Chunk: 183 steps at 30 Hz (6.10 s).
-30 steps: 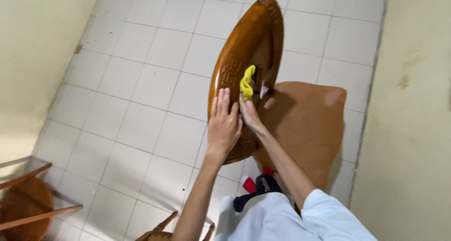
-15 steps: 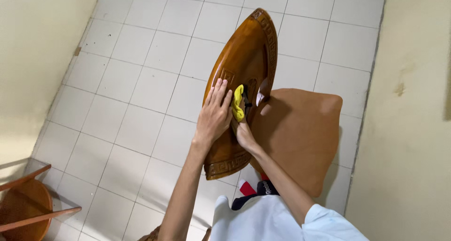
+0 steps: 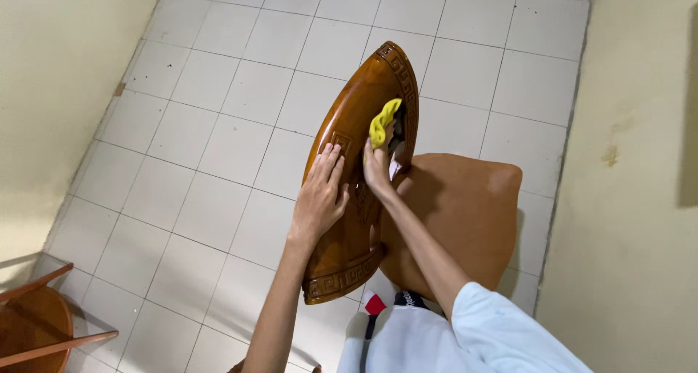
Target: The person cleans a wooden chair with a cushioned seat using a yellow cloth. They wipe the legs, seat, and backrest, then briefly handle a spray bottle on a nearby side table before continuing to wipe the chair back.
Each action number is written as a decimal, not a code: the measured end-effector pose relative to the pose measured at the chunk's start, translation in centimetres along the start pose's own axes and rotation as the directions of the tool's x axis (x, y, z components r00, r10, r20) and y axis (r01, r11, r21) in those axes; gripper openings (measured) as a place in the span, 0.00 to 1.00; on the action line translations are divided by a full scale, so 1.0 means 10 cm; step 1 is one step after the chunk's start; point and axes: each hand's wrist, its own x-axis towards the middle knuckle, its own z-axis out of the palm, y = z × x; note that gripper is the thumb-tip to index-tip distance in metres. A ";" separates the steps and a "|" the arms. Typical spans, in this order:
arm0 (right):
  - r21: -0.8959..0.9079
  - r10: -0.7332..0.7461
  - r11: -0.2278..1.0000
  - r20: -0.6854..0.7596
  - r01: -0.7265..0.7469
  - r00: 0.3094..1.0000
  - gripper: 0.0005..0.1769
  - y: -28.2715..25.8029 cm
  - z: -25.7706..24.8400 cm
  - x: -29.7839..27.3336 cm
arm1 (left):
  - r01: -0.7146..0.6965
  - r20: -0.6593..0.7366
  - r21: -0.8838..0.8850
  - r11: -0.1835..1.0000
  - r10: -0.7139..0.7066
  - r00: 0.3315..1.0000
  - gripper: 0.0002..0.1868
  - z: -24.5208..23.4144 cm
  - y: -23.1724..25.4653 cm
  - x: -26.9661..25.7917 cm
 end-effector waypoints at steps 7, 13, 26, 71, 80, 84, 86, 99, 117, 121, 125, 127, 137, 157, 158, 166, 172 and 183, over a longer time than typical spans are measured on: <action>-0.137 -0.239 0.956 0.150 0.260 0.959 0.38 0.31 0.03 -0.65 | 0.043 -0.015 0.002 0.999 -0.043 0.999 0.30 0.12 -0.03 -0.02; -0.057 -0.298 0.952 0.046 0.300 0.954 0.35 0.61 -0.04 -0.01 | 0.046 -0.017 -0.016 0.999 -0.046 0.999 0.29 0.08 0.00 -0.03; 0.074 -0.102 0.993 0.118 0.094 0.988 0.34 0.46 0.15 -0.53 | 0.065 -0.032 -0.061 0.996 -0.067 0.997 0.29 -0.01 0.03 -0.02; 0.011 -0.161 0.986 0.312 0.165 0.936 0.33 0.78 0.07 -1.67 | 0.017 -0.122 -0.110 0.994 -0.031 0.992 0.23 0.02 0.00 -0.06; 0.011 -0.010 1.000 0.193 0.008 0.981 0.32 1.81 -0.05 -1.12 | -0.012 -0.177 -0.115 0.993 -0.008 0.984 0.22 0.08 -0.02 0.05; 0.162 0.037 0.984 0.190 -0.069 0.981 0.33 1.87 0.03 -1.19 | 0.012 -0.164 -0.126 0.992 -0.033 0.986 0.22 0.10 -0.02 0.05; 0.075 0.079 0.993 0.164 -0.092 0.983 0.33 1.77 -0.01 -1.23 | 0.023 -0.148 -0.123 0.992 -0.041 0.988 0.22 0.08 -0.02 -0.08; 0.172 0.164 0.962 0.254 -0.212 0.953 0.36 0.69 0.10 -1.76 | 0.052 -0.118 -0.281 0.958 -0.089 0.989 0.15 0.00 -0.06 -0.05; 0.117 0.168 0.973 0.239 -0.200 0.956 0.38 1.04 -0.16 -1.50 | 0.209 -0.026 0.189 0.960 -0.208 0.978 0.30 -0.03 0.53 -0.78; 0.082 0.025 0.996 0.258 -0.047 0.966 0.36 0.79 -0.09 -1.66 | 0.215 -0.036 0.211 0.954 -0.212 0.977 0.28 -0.04 0.51 -0.78; 0.009 -0.002 1.000 0.318 -0.001 0.948 0.37 0.71 -0.06 -1.73 | 0.243 -0.047 0.206 0.948 -0.238 0.970 0.28 0.00 0.55 -0.81; -0.003 -0.008 1.000 0.330 0.009 0.944 0.37 0.81 -0.08 -1.72 | 0.248 -0.078 0.244 0.938 -0.236 0.969 0.26 0.02 0.55 -0.79; -0.066 0.179 0.984 0.348 -0.166 0.920 0.43 1.40 -0.16 -1.38 | 0.388 -0.131 0.238 0.890 -0.367 0.921 0.25 0.02 0.77 -0.73; 0.032 0.236 0.967 0.239 -0.251 0.942 0.45 1.30 -0.01 -1.46 | 0.429 -0.132 0.187 0.884 -0.410 0.903 0.22 -0.11 0.84 -0.69; -0.015 0.284 0.958 0.224 -0.288 0.932 0.46 1.40 -0.04 -1.42 | 0.431 -0.128 0.193 0.881 -0.413 0.902 0.22 -0.11 0.84 -0.70; 0.106 0.303 0.940 0.171 -0.324 0.937 0.44 1.62 -0.04 -1.19 | 0.436 -0.128 0.188 0.880 -0.418 0.899 0.22 -0.13 0.84 -0.68; 0.310 0.422 0.809 0.285 -0.500 0.861 0.44 0.99 -0.08 -1.38 | 0.449 -0.119 0.184 0.874 -0.434 0.893 0.22 -0.14 0.84 -0.66; 0.152 0.433 0.872 0.204 -0.465 0.878 0.44 1.64 -0.03 -1.12 | 0.454 -0.123 0.199 0.869 -0.437 0.891 0.21 -0.19 0.87 -0.65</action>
